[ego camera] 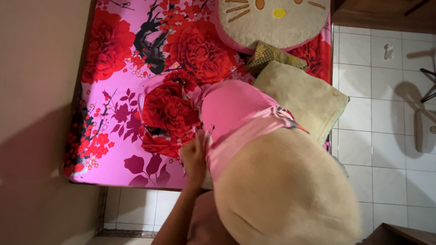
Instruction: The person inserts a pillow insert into a pink floral pillowcase, ties the drawstrings at both ends, and adjusts the pillow on a bed. The person also handles a beige pillow and a Hello Kitty cushion during the process.
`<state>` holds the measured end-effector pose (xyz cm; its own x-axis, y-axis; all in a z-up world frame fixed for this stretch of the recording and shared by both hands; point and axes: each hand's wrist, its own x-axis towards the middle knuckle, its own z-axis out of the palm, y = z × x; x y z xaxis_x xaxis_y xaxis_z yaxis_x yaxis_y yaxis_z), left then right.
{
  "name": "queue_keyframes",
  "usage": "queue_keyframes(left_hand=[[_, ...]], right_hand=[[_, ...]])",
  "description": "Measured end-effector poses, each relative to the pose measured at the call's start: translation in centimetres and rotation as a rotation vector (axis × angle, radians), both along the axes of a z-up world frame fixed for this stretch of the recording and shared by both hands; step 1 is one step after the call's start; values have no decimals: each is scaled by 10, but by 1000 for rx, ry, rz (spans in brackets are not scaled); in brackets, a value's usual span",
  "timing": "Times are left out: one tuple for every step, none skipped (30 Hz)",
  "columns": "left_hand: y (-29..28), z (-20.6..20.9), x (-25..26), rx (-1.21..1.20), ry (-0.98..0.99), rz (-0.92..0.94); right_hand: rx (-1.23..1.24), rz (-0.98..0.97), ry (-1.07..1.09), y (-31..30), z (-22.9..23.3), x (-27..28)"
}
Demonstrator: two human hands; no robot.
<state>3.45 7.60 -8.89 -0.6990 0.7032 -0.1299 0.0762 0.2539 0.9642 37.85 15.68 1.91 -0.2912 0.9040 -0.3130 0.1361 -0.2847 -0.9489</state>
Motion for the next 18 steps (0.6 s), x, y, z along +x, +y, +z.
queue_keyframes(left_hand=[[4,-8,-11,-67,-12,58],[3,-14,-20,-45,-27,59],[0,-16,-27,-22,-43,59],[3,-14,-35,4,-52,48],[8,-9,-39,63,-80,15],[4,0,-37,111,-114,-4],[0,13,-32,160,-148,-23],[2,28,-28,223,-214,-105],[4,45,-20,286,-280,-187],[8,62,-10,350,-352,-268],[14,78,2,369,-331,-318],[23,91,12,387,-309,-368],[33,102,17,404,-286,-419],[42,110,14,349,-322,-390],[51,116,10,294,-357,-362],[58,120,5,239,-393,-334],[64,122,0,290,-368,-333],[69,123,-7,344,-343,-330]], right_hand=[[3,-13,34,4,2,-2],[1,-27,65,7,5,-3],[1,-43,99,11,8,-5],[4,-67,144,14,10,-9],[9,-95,188,17,13,-13],[2,-111,228,18,15,-16],[-7,-124,273,19,16,-20],[-11,-139,323,22,17,-25],[-14,-154,371,26,20,-30],[-13,-162,410,30,23,-32],[-20,-169,460,33,25,-35],[-26,-175,503,36,26,-38],[-35,-177,552,41,27,-42],[-49,-183,607,43,26,-47],[-66,-189,660,46,25,-52],[-90,-189,722,48,22,-58],[-124,-181,792,52,19,-63],[-162,-172,867,55,15,-70]])
